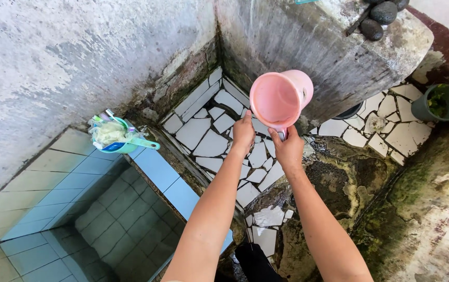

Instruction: Cleaning a small glass fish tank and its accessories in a wash area.

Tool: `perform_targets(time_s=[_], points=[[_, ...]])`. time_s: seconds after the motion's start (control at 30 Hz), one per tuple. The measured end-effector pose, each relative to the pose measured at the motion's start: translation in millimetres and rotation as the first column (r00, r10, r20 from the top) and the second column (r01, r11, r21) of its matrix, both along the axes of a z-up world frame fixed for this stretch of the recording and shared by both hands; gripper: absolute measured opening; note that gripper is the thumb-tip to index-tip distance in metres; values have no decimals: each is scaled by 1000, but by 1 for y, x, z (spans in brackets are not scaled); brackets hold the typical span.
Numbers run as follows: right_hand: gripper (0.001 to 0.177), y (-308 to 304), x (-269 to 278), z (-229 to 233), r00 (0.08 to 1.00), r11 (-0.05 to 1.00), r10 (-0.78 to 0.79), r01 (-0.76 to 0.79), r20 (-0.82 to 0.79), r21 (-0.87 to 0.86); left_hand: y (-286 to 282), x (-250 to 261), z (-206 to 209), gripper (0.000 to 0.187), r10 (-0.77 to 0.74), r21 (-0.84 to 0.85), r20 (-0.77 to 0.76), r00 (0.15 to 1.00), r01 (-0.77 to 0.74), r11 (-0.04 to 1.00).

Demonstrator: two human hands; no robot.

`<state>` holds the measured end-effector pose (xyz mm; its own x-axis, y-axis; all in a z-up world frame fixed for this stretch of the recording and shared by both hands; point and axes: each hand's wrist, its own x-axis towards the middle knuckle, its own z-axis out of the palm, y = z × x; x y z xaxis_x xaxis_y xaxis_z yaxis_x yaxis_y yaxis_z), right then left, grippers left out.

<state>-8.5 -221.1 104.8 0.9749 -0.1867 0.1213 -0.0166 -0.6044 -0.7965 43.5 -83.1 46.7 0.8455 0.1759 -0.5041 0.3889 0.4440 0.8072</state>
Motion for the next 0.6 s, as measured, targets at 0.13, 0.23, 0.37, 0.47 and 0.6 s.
perform_targets(time_s=[0.13, 0.23, 0.37, 0.47, 0.6], points=[[40, 0, -2, 5, 1000, 999, -9, 9, -5, 45, 4, -3, -5, 53, 0, -24, 11, 1000, 0, 1000], [40, -1, -3, 7, 1000, 1000, 8, -7, -16, 28, 13, -10, 7, 57, -18, -74, 40, 999, 21, 997], [38, -5, -5, 7, 1000, 996, -3, 5, -29, 91, 29, -21, 22, 51, -108, -218, 23, 994, 111, 970], [36, -4, -8, 5, 995, 975, 15, 7, -98, 221, 40, -25, -12, 44, -138, -230, 117, 984, 162, 960], [34, 3, -14, -10, 943, 833, 194, -13, -271, 553, 54, -28, -56, 45, -38, -343, 294, 955, 143, 928]])
